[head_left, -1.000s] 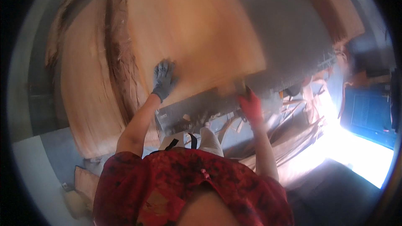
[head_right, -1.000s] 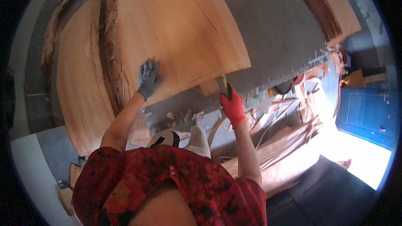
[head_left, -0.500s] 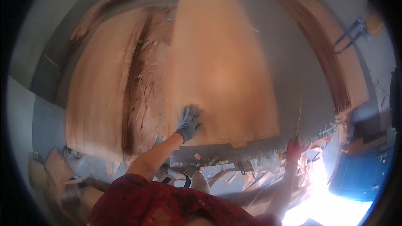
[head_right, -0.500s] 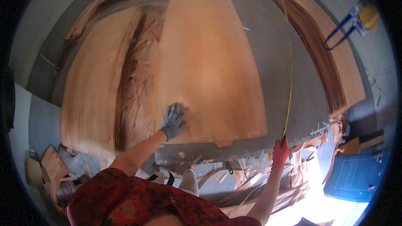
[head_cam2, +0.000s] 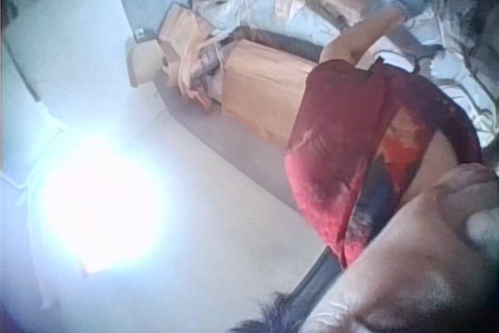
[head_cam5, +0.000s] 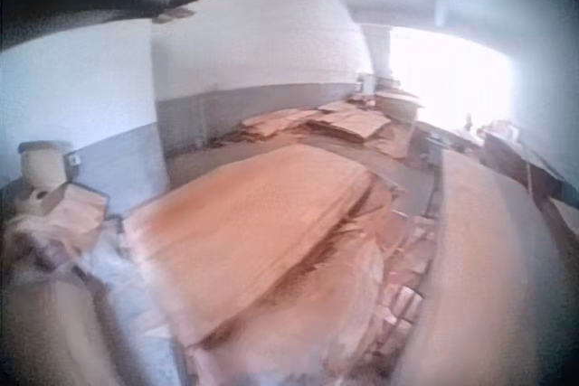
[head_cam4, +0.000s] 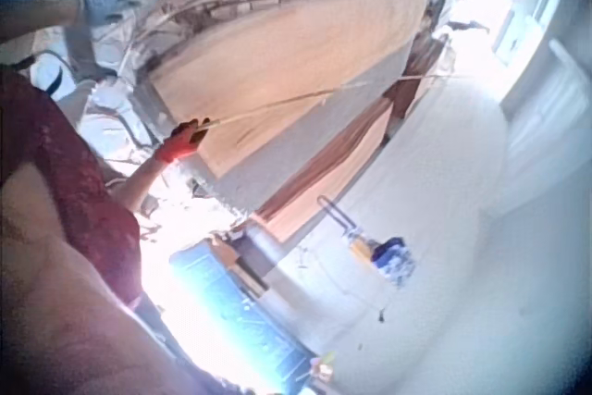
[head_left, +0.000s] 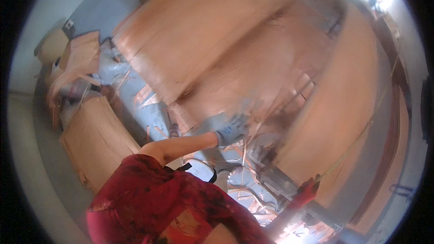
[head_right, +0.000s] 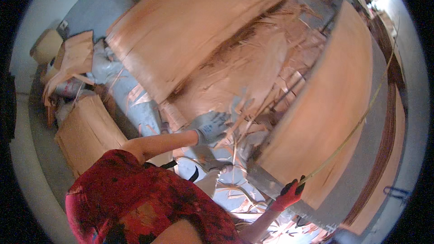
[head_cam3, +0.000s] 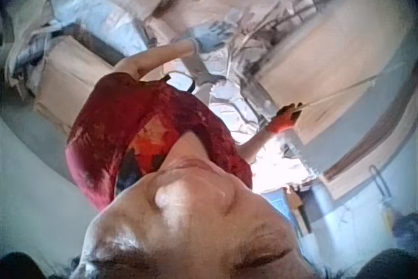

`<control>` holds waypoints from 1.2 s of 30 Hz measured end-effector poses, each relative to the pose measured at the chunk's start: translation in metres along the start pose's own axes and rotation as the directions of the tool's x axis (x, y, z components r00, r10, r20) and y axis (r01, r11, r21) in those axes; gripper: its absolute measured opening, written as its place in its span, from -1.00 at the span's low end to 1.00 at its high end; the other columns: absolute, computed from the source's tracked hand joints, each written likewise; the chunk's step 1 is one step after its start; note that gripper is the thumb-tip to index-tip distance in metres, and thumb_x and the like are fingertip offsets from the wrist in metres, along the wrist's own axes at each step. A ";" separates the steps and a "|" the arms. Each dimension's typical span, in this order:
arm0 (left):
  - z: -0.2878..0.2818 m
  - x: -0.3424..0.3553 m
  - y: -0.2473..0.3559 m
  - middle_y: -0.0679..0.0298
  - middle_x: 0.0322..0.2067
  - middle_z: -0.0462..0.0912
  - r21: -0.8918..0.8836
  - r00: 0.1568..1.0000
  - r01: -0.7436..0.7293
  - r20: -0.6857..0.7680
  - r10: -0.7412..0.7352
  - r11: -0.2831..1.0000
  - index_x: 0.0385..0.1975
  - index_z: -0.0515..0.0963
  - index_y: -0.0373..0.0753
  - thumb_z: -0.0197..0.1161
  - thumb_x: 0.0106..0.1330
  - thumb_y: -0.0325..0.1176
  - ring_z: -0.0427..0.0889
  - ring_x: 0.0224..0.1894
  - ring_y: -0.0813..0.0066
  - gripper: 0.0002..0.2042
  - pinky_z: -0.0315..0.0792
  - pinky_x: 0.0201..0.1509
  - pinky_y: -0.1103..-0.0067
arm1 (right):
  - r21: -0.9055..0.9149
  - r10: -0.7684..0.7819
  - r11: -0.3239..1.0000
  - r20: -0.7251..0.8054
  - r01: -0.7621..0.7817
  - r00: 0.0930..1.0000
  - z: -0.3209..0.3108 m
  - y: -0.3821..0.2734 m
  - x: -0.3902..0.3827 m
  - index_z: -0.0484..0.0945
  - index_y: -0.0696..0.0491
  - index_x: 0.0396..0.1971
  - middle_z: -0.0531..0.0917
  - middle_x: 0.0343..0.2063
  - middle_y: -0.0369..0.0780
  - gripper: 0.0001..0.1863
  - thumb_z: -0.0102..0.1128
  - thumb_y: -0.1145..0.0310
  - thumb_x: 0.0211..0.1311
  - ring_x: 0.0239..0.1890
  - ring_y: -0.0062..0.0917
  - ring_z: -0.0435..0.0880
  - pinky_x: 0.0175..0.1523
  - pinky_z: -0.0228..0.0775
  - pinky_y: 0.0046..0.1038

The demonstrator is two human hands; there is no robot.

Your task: The person applies adhesive to wood veneer sheets, places them on a panel, and uses a block to press them down, then trims the edges with a knife.

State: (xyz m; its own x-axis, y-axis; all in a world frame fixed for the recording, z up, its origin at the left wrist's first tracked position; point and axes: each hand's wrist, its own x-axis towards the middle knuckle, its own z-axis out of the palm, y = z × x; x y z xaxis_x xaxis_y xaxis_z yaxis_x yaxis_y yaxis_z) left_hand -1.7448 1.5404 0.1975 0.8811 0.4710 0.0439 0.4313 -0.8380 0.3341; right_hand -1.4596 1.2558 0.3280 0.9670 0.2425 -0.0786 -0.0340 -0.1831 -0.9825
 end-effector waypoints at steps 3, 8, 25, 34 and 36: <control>0.028 -0.087 -0.144 0.08 0.37 0.30 -0.041 0.930 0.352 0.129 -0.344 0.935 0.18 0.52 -0.09 0.08 0.31 -0.10 0.32 0.36 0.10 -0.54 0.17 0.38 0.13 | 0.034 -0.007 0.999 0.106 0.004 0.994 0.104 0.009 -0.075 0.50 0.04 0.22 0.38 -0.59 -0.50 -0.59 0.16 0.43 0.38 -0.68 -0.84 0.22 -0.61 -0.02 -0.67; 0.051 -0.249 -0.353 -0.02 -0.02 0.64 -0.346 0.689 0.725 0.370 -0.623 0.596 0.02 0.60 -0.15 0.07 0.33 -0.22 0.64 0.01 0.11 -0.67 0.49 0.08 0.30 | 0.079 -0.106 0.992 0.086 0.099 0.991 0.231 -0.001 -0.150 0.52 0.18 0.08 0.60 -0.27 -0.30 -0.59 0.22 0.23 0.37 -0.39 -0.60 0.48 -0.34 0.35 -0.53; -0.090 -0.779 -0.537 0.01 -0.16 0.71 -0.404 -0.447 0.814 0.025 -0.894 -0.418 -0.01 0.60 -0.23 0.26 0.20 -0.11 0.68 -0.07 0.01 -0.58 0.52 0.06 0.29 | 0.055 0.128 0.968 0.733 -0.245 0.668 0.781 -0.009 -0.345 0.53 -0.02 0.11 0.31 -0.65 -0.45 -0.69 0.08 0.23 0.48 -0.72 -0.75 0.22 -0.65 0.08 -0.62; -0.067 -0.698 -0.963 0.01 0.09 0.59 -0.787 -0.280 0.562 0.109 -0.954 -0.255 0.20 0.45 -0.28 0.31 0.19 -0.25 0.61 0.09 0.14 -0.45 0.47 0.18 0.38 | -0.327 0.503 0.836 0.777 -0.440 0.379 1.075 0.102 -0.501 0.46 0.00 0.11 0.47 -0.61 -0.34 -0.66 0.10 0.18 0.45 -0.68 -0.58 0.44 -0.60 0.30 -0.48; -0.045 -0.665 -1.027 -0.02 0.11 0.57 -0.643 -0.228 0.719 0.137 -0.964 -0.262 0.24 0.41 -0.27 0.31 0.18 -0.25 0.57 0.14 0.12 -0.41 0.44 0.19 0.36 | -0.430 0.603 0.781 0.708 -0.453 0.367 1.032 0.116 -0.530 0.41 0.01 0.16 0.51 -0.56 -0.30 -0.61 0.11 0.18 0.44 -0.62 -0.51 0.52 -0.52 0.41 -0.40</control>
State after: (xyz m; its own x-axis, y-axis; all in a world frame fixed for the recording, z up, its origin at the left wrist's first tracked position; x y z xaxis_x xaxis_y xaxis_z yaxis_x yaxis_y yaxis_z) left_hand -2.7823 2.1005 -0.1331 -0.5900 0.6626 -0.4614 0.3959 0.7355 0.5499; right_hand -2.2371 2.0895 0.0815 0.1554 0.6532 -0.7410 -0.3557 -0.6628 -0.6589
